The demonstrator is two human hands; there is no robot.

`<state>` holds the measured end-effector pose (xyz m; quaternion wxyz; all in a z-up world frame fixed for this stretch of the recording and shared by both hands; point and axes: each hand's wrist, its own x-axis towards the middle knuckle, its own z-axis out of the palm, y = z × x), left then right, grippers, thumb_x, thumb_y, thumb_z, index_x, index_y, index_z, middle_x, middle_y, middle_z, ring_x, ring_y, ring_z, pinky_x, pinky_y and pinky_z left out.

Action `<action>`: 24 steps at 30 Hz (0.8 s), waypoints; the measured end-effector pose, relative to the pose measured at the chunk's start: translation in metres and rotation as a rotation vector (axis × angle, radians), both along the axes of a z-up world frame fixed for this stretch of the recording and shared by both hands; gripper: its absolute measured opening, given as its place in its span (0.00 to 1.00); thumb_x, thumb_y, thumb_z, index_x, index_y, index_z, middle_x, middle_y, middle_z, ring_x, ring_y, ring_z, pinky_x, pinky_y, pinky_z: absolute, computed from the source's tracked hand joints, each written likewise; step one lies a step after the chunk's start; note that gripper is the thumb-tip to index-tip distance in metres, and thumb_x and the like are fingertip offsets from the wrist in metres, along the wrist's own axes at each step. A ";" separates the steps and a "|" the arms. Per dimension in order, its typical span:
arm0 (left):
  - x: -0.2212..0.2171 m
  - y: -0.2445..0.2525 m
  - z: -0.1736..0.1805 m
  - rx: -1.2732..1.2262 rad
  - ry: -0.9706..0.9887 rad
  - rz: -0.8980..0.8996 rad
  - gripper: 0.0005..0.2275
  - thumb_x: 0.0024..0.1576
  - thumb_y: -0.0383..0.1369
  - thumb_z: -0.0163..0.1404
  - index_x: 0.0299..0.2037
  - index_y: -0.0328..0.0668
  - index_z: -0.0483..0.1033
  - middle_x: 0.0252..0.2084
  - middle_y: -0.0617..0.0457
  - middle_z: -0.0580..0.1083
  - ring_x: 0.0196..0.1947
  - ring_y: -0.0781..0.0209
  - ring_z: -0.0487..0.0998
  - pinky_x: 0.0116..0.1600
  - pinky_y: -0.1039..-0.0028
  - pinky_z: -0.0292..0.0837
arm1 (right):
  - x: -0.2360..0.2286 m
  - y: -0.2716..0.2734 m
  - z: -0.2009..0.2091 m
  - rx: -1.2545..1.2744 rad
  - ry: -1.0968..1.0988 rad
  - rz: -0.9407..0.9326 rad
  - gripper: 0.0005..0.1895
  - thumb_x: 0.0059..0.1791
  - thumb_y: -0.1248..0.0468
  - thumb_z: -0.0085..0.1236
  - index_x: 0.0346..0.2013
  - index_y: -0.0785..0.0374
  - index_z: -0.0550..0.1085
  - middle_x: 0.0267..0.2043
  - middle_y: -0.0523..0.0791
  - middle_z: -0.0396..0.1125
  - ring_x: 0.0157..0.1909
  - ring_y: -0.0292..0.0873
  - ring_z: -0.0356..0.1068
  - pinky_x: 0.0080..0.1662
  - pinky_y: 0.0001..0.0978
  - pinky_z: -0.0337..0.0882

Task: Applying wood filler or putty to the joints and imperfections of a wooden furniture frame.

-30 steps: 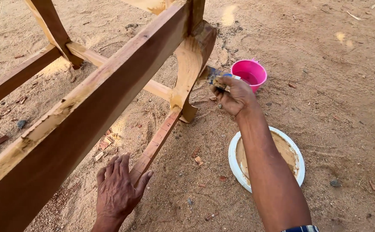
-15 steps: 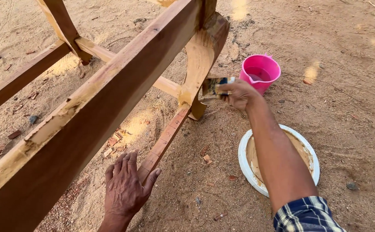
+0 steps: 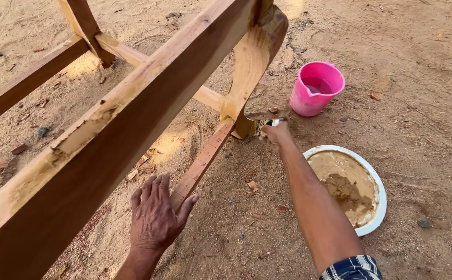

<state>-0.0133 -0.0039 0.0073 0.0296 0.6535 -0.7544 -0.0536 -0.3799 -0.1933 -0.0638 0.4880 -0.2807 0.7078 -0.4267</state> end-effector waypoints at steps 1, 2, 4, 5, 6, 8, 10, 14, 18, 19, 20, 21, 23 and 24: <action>0.001 0.000 -0.001 -0.002 -0.002 -0.004 0.43 0.57 0.68 0.28 0.69 0.34 0.55 0.66 0.39 0.64 0.72 0.46 0.57 0.74 0.54 0.44 | 0.005 -0.003 -0.001 0.007 0.137 -0.003 0.07 0.48 0.72 0.58 0.39 0.74 0.74 0.35 0.54 0.72 0.26 0.40 0.72 0.23 0.26 0.68; 0.003 -0.001 -0.002 0.002 -0.002 0.004 0.43 0.57 0.68 0.28 0.69 0.34 0.55 0.66 0.39 0.64 0.72 0.46 0.57 0.74 0.54 0.44 | 0.010 -0.006 0.000 0.010 0.136 0.005 0.07 0.48 0.72 0.58 0.39 0.74 0.74 0.35 0.54 0.72 0.26 0.40 0.72 0.23 0.26 0.68; 0.004 -0.001 -0.004 0.021 0.004 0.000 0.43 0.57 0.68 0.27 0.69 0.34 0.54 0.67 0.39 0.63 0.72 0.46 0.55 0.74 0.53 0.41 | 0.017 -0.013 0.001 0.048 0.373 0.050 0.09 0.48 0.70 0.59 0.40 0.74 0.75 0.35 0.51 0.73 0.26 0.37 0.71 0.24 0.24 0.71; 0.004 -0.001 -0.005 0.023 0.005 0.004 0.43 0.57 0.68 0.27 0.69 0.34 0.54 0.67 0.39 0.63 0.72 0.46 0.55 0.74 0.53 0.41 | 0.018 -0.018 -0.005 0.050 0.375 0.055 0.09 0.48 0.70 0.59 0.40 0.74 0.75 0.35 0.51 0.73 0.26 0.37 0.71 0.24 0.24 0.71; 0.004 -0.001 -0.005 0.028 0.003 -0.001 0.43 0.57 0.68 0.27 0.69 0.34 0.54 0.67 0.38 0.62 0.72 0.46 0.54 0.74 0.53 0.40 | 0.018 -0.024 -0.010 0.110 0.486 0.100 0.10 0.48 0.69 0.59 0.41 0.74 0.74 0.33 0.50 0.73 0.25 0.37 0.70 0.23 0.26 0.69; 0.005 0.000 -0.004 0.033 0.001 -0.002 0.43 0.57 0.67 0.27 0.69 0.33 0.54 0.68 0.38 0.61 0.73 0.46 0.54 0.74 0.53 0.39 | 0.029 -0.021 0.000 0.171 0.598 0.149 0.12 0.48 0.67 0.60 0.42 0.74 0.74 0.32 0.50 0.73 0.24 0.37 0.69 0.21 0.27 0.68; 0.005 0.001 -0.002 0.030 0.012 -0.007 0.44 0.57 0.68 0.27 0.69 0.33 0.53 0.68 0.38 0.61 0.73 0.46 0.53 0.75 0.53 0.38 | 0.048 -0.004 0.030 0.182 0.558 0.177 0.13 0.48 0.66 0.59 0.42 0.74 0.76 0.32 0.51 0.72 0.23 0.40 0.64 0.19 0.29 0.61; 0.007 0.001 -0.006 0.015 0.021 -0.016 0.44 0.57 0.68 0.26 0.69 0.32 0.53 0.69 0.37 0.60 0.73 0.45 0.53 0.74 0.52 0.37 | 0.048 0.005 0.035 0.112 0.313 0.163 0.11 0.49 0.68 0.57 0.41 0.75 0.77 0.32 0.54 0.73 0.21 0.42 0.60 0.16 0.29 0.54; 0.007 0.003 0.002 0.051 -0.007 -0.019 0.44 0.57 0.67 0.25 0.70 0.33 0.52 0.69 0.38 0.59 0.73 0.46 0.52 0.74 0.52 0.37 | 0.045 0.005 0.031 -0.010 -0.261 -0.051 0.08 0.49 0.75 0.56 0.42 0.79 0.73 0.38 0.60 0.69 0.24 0.43 0.67 0.20 0.22 0.68; 0.007 0.003 0.003 0.070 -0.011 -0.018 0.44 0.58 0.67 0.24 0.70 0.34 0.51 0.69 0.38 0.59 0.74 0.46 0.51 0.75 0.52 0.36 | 0.042 0.004 0.027 -0.042 -0.424 -0.118 0.08 0.49 0.76 0.56 0.42 0.80 0.73 0.40 0.60 0.68 0.26 0.44 0.69 0.23 0.21 0.74; 0.007 0.004 0.002 0.067 -0.009 -0.018 0.44 0.58 0.67 0.24 0.70 0.34 0.51 0.69 0.38 0.59 0.74 0.46 0.51 0.75 0.52 0.36 | 0.042 0.005 0.028 -0.046 -0.422 -0.118 0.08 0.49 0.76 0.56 0.42 0.80 0.73 0.40 0.60 0.68 0.26 0.44 0.69 0.23 0.21 0.74; 0.007 0.004 0.002 0.074 -0.008 -0.019 0.43 0.58 0.67 0.24 0.70 0.34 0.51 0.70 0.38 0.59 0.73 0.46 0.51 0.75 0.52 0.36 | 0.041 0.006 0.029 -0.071 -0.493 -0.130 0.08 0.49 0.76 0.56 0.42 0.80 0.72 0.41 0.60 0.67 0.29 0.44 0.69 0.25 0.23 0.75; 0.007 0.004 0.006 0.072 -0.006 -0.020 0.43 0.58 0.67 0.24 0.70 0.33 0.50 0.71 0.38 0.59 0.73 0.46 0.51 0.75 0.52 0.36 | 0.037 0.005 0.030 -0.107 -0.562 -0.140 0.09 0.49 0.75 0.56 0.42 0.80 0.72 0.43 0.59 0.66 0.32 0.45 0.69 0.28 0.24 0.77; 0.006 0.004 0.009 0.090 -0.006 -0.014 0.43 0.58 0.67 0.25 0.70 0.34 0.50 0.71 0.39 0.59 0.73 0.47 0.51 0.75 0.52 0.36 | 0.034 0.002 0.030 -0.127 -0.620 -0.143 0.09 0.50 0.75 0.56 0.43 0.79 0.72 0.44 0.58 0.65 0.35 0.45 0.69 0.32 0.26 0.79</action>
